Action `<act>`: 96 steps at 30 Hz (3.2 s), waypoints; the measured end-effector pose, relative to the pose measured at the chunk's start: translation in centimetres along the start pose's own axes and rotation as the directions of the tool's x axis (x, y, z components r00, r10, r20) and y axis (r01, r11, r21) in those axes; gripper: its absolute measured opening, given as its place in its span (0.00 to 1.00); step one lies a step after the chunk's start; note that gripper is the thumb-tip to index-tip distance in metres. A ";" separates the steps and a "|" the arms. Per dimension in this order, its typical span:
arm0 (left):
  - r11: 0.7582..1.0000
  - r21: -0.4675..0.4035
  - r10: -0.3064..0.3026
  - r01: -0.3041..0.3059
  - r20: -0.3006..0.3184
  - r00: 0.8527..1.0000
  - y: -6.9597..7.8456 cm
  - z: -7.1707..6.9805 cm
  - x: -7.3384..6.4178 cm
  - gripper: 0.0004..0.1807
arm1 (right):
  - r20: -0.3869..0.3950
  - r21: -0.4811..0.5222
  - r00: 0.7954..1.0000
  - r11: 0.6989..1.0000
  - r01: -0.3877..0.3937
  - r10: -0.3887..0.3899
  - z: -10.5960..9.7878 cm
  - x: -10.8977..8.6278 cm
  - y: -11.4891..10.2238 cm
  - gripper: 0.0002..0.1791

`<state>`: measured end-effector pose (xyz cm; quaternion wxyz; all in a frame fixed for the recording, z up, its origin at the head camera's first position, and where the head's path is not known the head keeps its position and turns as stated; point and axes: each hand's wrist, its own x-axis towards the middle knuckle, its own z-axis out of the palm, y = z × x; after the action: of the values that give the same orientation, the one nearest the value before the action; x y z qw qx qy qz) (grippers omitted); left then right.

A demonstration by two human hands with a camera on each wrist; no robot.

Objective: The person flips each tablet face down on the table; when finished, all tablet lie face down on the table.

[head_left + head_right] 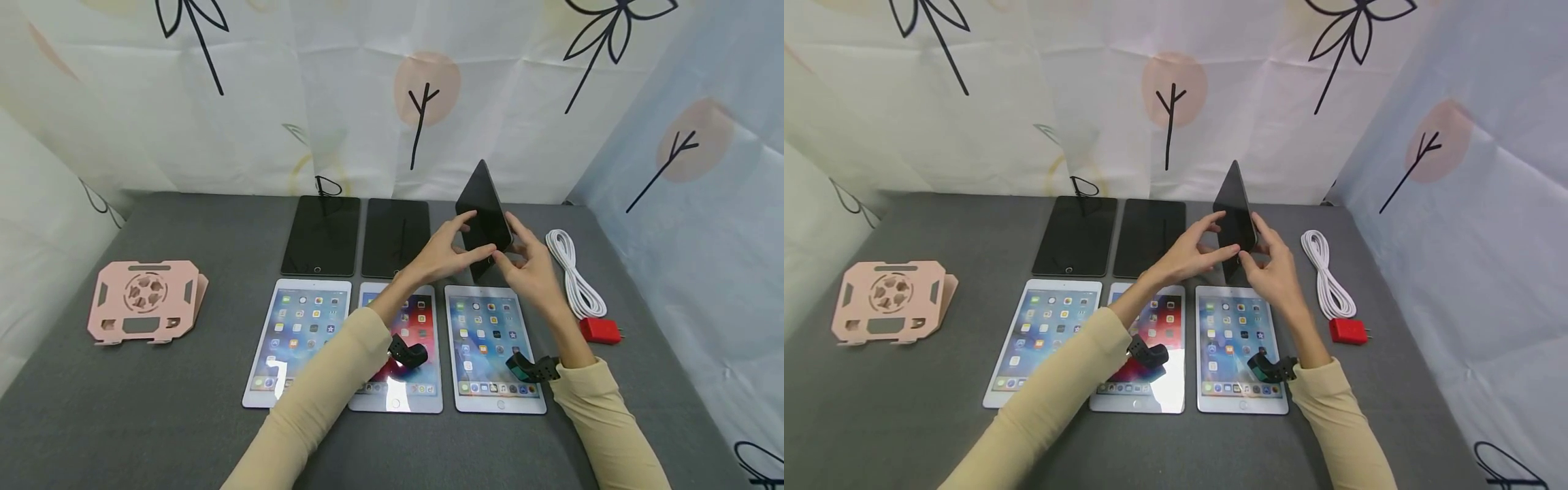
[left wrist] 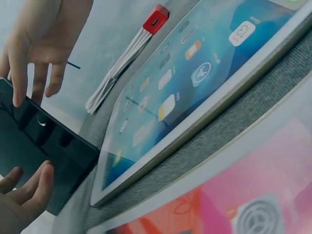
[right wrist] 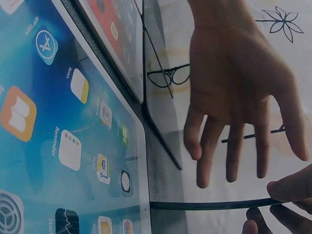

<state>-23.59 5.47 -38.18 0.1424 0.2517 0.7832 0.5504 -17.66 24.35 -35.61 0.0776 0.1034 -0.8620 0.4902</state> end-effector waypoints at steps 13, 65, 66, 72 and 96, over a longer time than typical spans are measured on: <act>0.993 0.099 0.069 -0.068 -0.007 0.998 0.1 -0.6 0.2 0.50 | 0.086 0.019 0.995 0.998 0.056 -0.057 0.7 0.0 1.5 0.37; 0.907 -0.414 -0.082 0.070 -0.010 0.997 -1.9 -2.6 -1.4 0.56 | 0.326 -0.390 0.913 0.915 -0.106 0.245 1.7 0.6 4.0 0.42; 0.907 -0.414 -0.093 0.081 -0.010 0.996 -2.0 -2.4 -1.4 0.56 | 0.318 -0.393 0.916 0.913 -0.108 0.245 1.6 0.6 4.0 0.43; 0.922 -0.378 -0.101 0.088 -0.013 0.995 -2.6 -1.6 -1.3 0.57 | 0.285 -0.407 0.917 0.901 -0.148 0.279 0.9 0.3 4.2 0.44; 0.979 -0.067 -0.186 0.190 0.068 0.980 -3.5 -1.1 -0.6 0.61 | 0.213 -0.512 0.916 0.837 -0.191 0.340 -0.6 0.2 4.9 0.47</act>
<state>-24.50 3.35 -41.05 0.2268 0.1878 0.7780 0.5550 -19.11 27.27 -39.30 -0.0984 0.0308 -0.9639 0.2453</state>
